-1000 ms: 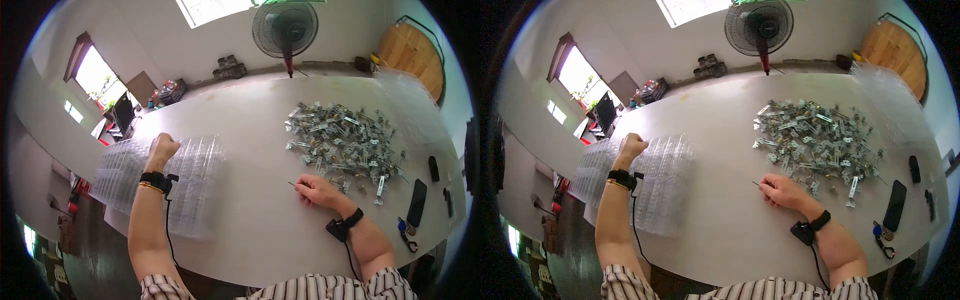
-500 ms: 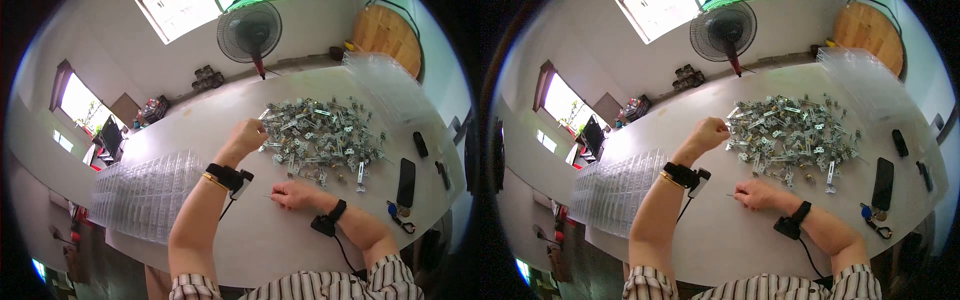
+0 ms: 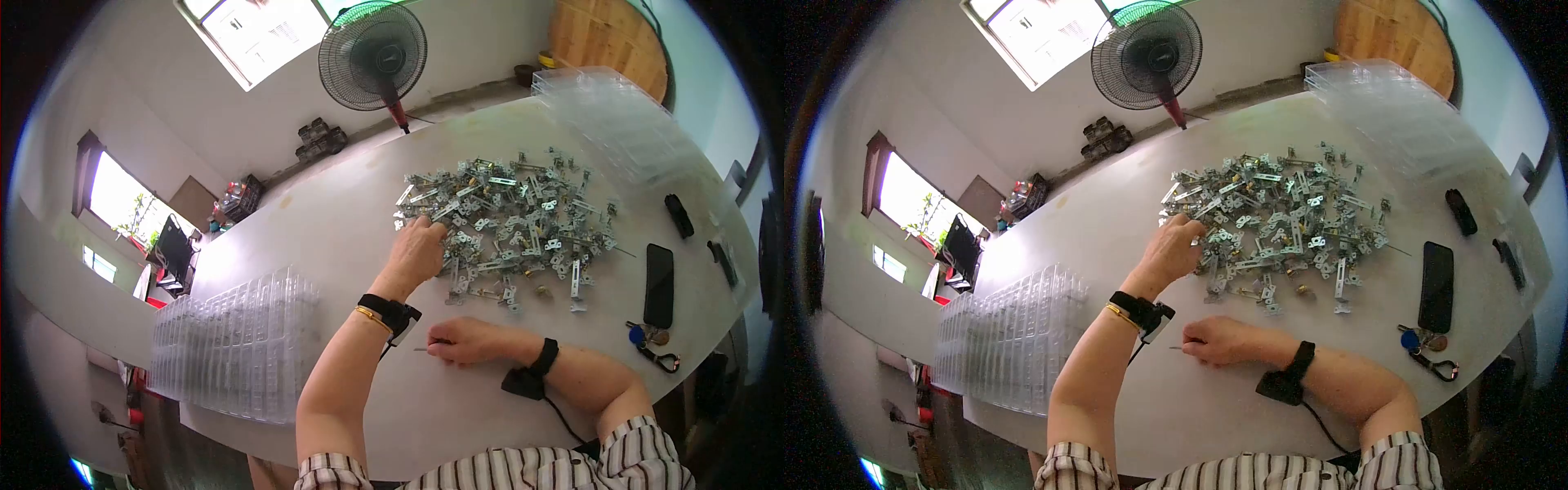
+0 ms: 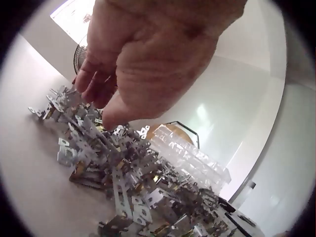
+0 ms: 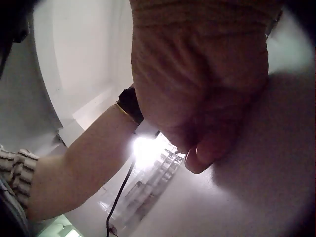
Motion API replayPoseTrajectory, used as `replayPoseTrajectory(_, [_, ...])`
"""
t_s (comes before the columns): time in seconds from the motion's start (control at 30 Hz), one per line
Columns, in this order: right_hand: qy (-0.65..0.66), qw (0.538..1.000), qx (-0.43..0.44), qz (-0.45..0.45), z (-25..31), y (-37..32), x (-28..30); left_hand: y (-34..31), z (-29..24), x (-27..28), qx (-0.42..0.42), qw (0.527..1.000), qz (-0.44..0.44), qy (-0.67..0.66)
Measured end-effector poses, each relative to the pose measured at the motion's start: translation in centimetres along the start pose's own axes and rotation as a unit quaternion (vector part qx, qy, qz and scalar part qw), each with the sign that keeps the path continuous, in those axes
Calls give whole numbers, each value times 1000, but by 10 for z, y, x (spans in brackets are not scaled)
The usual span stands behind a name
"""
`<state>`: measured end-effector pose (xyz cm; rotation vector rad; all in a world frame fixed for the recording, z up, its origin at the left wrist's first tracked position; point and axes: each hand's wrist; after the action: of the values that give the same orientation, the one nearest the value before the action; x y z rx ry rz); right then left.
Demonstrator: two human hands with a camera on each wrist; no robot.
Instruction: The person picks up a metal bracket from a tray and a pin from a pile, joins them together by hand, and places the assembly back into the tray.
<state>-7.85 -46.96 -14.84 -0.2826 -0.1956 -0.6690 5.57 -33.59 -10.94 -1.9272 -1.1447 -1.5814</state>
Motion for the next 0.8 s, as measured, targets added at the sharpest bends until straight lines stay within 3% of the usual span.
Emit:
replayPoseTrajectory(0.2, [9, 1000, 4, 3, -5, 3, -2, 6, 0, -9, -46, 995, -36, 76])
replayPoseTrajectory(0.27, [14, 1000, -2, 4, -2, 1, -1, 8, 1, -8, -48, 995, 12, 92])
replayPoseTrajectory(0.4, [16, 1000, -7, 2, -1, 1, -1, 7, 5, -10, -62, 990, 13, 127])
replayPoseTrajectory(0.53, [-1, 999, 37, -5, -8, 5, -3, 8, 10, -13, -86, 990, -30, 104])
replayPoseTrajectory(0.8, [11, 999, 27, -16, -9, 3, -5, 13, 14, -15, -131, 982, -82, 108])
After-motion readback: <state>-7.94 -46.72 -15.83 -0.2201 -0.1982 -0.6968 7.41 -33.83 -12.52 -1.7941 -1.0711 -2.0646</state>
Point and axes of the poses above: each hand's wrist, its own y-axis towards the middle knuckle, its own x-axis out of the back of the hand, z = x × y, and after that the axes turned 3 degrees about z, right-handed
